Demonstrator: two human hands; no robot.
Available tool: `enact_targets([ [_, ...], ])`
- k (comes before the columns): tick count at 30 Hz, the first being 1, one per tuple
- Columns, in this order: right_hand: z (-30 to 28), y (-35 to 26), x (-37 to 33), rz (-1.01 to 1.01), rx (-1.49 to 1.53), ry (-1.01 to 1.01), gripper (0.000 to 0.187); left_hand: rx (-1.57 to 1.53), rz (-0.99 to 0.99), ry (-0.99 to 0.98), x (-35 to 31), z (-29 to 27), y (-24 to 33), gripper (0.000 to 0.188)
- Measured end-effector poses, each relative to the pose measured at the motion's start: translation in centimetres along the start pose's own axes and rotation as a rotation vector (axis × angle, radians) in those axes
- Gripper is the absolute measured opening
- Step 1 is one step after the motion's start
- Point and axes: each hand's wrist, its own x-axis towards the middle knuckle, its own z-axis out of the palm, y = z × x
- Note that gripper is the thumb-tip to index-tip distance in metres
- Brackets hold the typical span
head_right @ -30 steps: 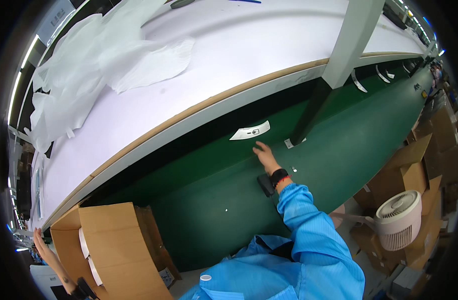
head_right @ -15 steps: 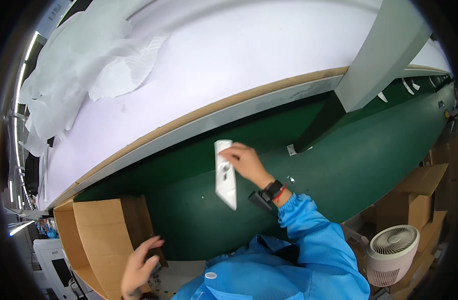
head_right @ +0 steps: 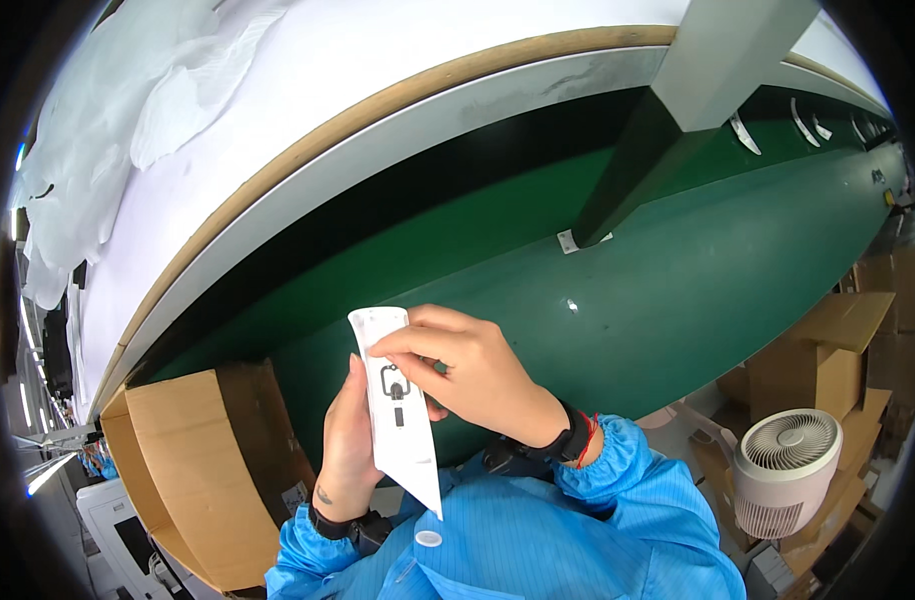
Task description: Inspecting and packing white curved plastic components into a cardboard box on an assembly line.
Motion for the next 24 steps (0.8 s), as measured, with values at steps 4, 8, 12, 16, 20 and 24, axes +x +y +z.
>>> enact_targets([
  [4,0.8,-0.7,0.3,0.006,-0.027,0.012,0.017,0.038,0.052,-0.001,-0.5,-0.5,0.2,0.055],
  [8,1.9,-0.5,1.1,-0.067,0.012,-0.013,0.014,-0.005,0.091,0.014,-0.9,-1.3,0.4,0.055],
  [12,2.8,0.7,0.9,-0.038,0.083,0.092,0.013,-0.101,0.088,0.127,-1.0,-2.4,0.2,0.052],
  [16,1.9,3.9,0.0,0.138,0.106,0.18,0.018,-0.177,0.083,0.204,-0.9,-4.1,-0.5,0.05],
  [20,0.6,7.9,-1.7,0.353,0.099,0.254,0.018,-0.178,0.027,0.317,-0.8,-6.1,-1.3,0.043],
  [24,-0.7,10.8,-4.1,0.424,0.055,0.314,0.018,-0.198,-0.001,0.365,-0.6,-7.4,-2.7,0.038],
])
